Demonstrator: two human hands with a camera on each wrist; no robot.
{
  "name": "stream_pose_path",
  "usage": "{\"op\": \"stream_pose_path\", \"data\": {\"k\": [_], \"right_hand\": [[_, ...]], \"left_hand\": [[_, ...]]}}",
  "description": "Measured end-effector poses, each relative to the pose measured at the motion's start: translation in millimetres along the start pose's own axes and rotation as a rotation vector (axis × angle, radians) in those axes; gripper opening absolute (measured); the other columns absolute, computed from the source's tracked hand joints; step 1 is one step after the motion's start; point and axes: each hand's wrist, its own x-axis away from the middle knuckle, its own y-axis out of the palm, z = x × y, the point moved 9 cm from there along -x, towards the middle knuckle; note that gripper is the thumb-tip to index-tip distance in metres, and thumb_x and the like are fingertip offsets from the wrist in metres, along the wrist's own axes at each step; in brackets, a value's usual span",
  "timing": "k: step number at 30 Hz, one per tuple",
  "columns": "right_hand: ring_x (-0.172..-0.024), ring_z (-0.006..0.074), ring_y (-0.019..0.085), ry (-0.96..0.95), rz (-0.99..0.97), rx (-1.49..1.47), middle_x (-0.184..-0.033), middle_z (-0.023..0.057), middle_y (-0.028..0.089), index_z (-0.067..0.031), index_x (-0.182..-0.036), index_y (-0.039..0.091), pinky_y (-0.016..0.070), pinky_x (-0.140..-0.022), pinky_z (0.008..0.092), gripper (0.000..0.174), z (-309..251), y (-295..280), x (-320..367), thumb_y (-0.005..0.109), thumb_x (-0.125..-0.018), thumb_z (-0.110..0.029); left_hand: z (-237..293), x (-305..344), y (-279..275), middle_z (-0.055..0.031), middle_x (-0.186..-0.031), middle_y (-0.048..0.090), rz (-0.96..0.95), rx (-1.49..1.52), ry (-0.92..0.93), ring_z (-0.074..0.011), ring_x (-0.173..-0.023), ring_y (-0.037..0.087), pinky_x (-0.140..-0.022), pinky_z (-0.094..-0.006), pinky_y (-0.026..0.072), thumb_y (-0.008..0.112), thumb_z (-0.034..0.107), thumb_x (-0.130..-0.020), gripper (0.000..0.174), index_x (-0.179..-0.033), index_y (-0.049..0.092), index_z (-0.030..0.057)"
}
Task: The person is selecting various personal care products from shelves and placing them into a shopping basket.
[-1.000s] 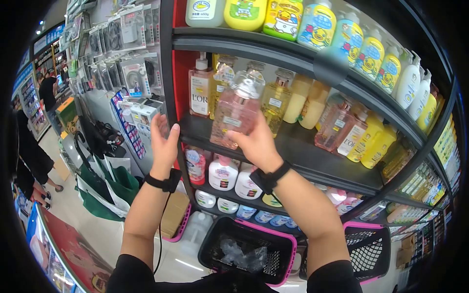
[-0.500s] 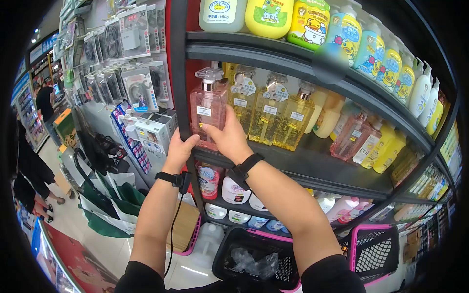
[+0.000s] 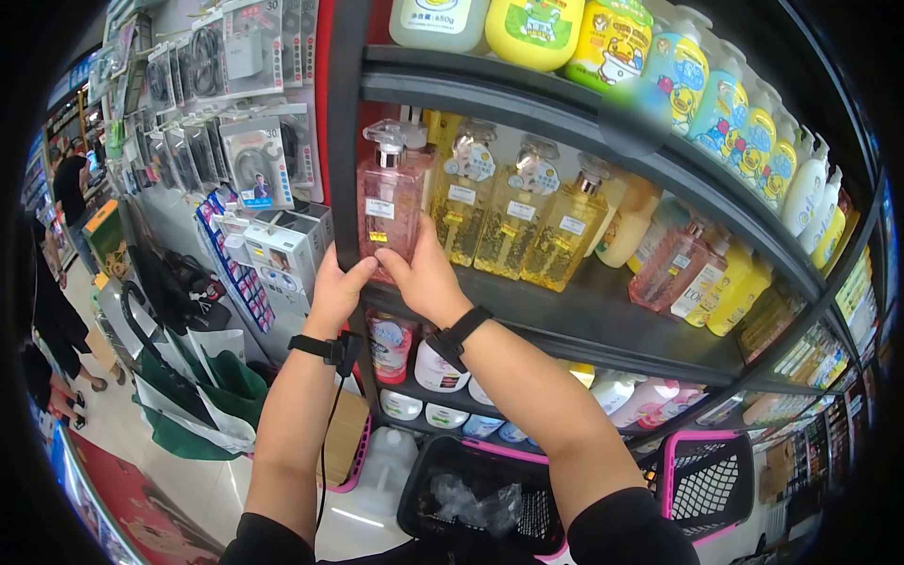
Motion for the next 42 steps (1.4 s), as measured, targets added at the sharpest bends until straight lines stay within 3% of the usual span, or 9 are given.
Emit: {"op": "stream_pose_path", "data": {"k": [10, 14, 17, 24, 26, 30, 32, 38, 42], "right_hand": [[-0.127, 0.0424, 0.055, -0.008, -0.01, 0.134, -0.129, 0.0267, 0.058, 0.0037, -0.14, 0.044, 0.0443, -0.108, 0.046, 0.063, -46, -29, 33, 0.072, -0.088, -0.017], [-0.135, 0.046, 0.043, -0.14, 0.232, 0.238, -0.141, 0.0279, 0.044, 0.0003, -0.139, 0.045, 0.0389, -0.112, 0.0477, 0.06, -40, -62, 160, 0.071, -0.088, -0.016], [-0.136, 0.0453, 0.043, 0.134, 0.017, 0.106, -0.145, 0.0268, 0.041, -0.0013, -0.139, 0.046, 0.0393, -0.114, 0.0471, 0.058, 3, -90, 279, 0.072, -0.088, -0.013], [-0.12, 0.0385, 0.055, 0.673, 0.241, 0.259, -0.132, 0.0228, 0.051, -0.002, -0.123, 0.06, 0.0482, -0.104, 0.044, 0.041, 46, -290, 516, 0.071, -0.084, -0.008], [-0.1, 0.0294, 0.062, 0.506, 0.417, 0.51, -0.117, 0.0173, 0.054, -0.003, -0.115, 0.06, 0.0555, -0.085, 0.0356, 0.034, 13, -365, 532, 0.071, -0.084, -0.002], [-0.086, 0.0236, 0.066, 0.695, 0.536, 0.656, -0.103, 0.0139, 0.064, -0.0009, -0.113, 0.065, 0.0548, -0.079, 0.0354, 0.028, 29, -508, 575, 0.071, -0.088, -0.012], [-0.09, 0.0285, 0.069, 0.89, 0.502, 0.474, -0.1, 0.0148, 0.07, -0.0005, -0.114, 0.065, 0.0553, -0.082, 0.0382, 0.031, 73, -571, 606, 0.072, -0.089, -0.017], [-0.1, 0.0398, 0.069, 1.148, 0.007, 0.769, -0.102, 0.0208, 0.072, -0.0015, -0.115, 0.065, 0.0548, -0.09, 0.0448, 0.047, 234, -659, 730, 0.076, -0.078, -0.029], [-0.126, 0.0435, 0.057, 1.473, -0.204, 0.818, -0.144, 0.0192, 0.052, -0.0102, -0.131, 0.062, 0.0512, -0.103, 0.0514, 0.059, 279, -625, 790, 0.077, -0.078, -0.032]], "left_hand": [[7, 4, -6, -0.0102, -0.112, 0.069, 0.018, -0.316, -0.026, -0.0198, -0.099, 0.065, -0.09, -0.0368, 0.0524, 0.073, 0.026, -0.094, 0.038, -0.119, 0.063, -0.0013], [-44, -13, -47, -0.0199, -0.124, 0.061, 0.074, -0.396, -0.093, -0.0285, -0.112, 0.058, -0.1, -0.0404, 0.0451, 0.062, 0.034, -0.102, 0.051, -0.129, 0.056, -0.008], [-51, -7, -61, -0.0183, -0.141, 0.053, 0.119, -0.438, -0.055, -0.0231, -0.125, 0.052, -0.108, -0.0361, 0.0418, 0.057, 0.035, -0.106, 0.06, -0.144, 0.044, -0.0097], [-63, 178, -22, -0.0275, -0.155, 0.04, 0.315, -0.629, -0.164, -0.0312, -0.144, 0.041, -0.119, -0.0399, 0.0335, 0.048, 0.032, -0.109, 0.058, -0.149, 0.04, -0.0092], [-147, 273, -39, -0.0178, -0.124, 0.062, 0.107, -0.723, -0.227, -0.0261, -0.112, 0.057, -0.103, -0.038, 0.0439, 0.048, 0.03, -0.11, 0.044, -0.129, 0.055, -0.009], [-209, 493, 72, -0.0028, -0.094, 0.063, 0.017, -0.204, -0.951, -0.0109, -0.077, 0.06, -0.064, -0.0234, 0.0493, 0.062, 0.018, -0.101, 0.017, -0.113, 0.061, 0.0056], [-192, 541, 146, -0.0036, -0.098, 0.066, -0.14, -0.17, -1.22, -0.0133, -0.083, 0.064, -0.069, -0.0262, 0.0525, 0.064, 0.014, -0.099, 0.02, -0.116, 0.061, 0.0036], [-170, 566, 294, -0.0027, -0.095, 0.066, -0.683, -0.453, -0.979, -0.0091, -0.081, 0.061, -0.071, -0.0242, 0.0498, 0.064, 0.013, -0.1, 0.022, -0.118, 0.062, 0.0001], [-127, 555, 349, -0.0106, -0.108, 0.07, -0.727, -0.554, -0.91, -0.0164, -0.099, 0.066, -0.089, -0.0294, 0.0522, 0.064, 0.015, -0.1, 0.028, -0.122, 0.061, -0.0023]]}}
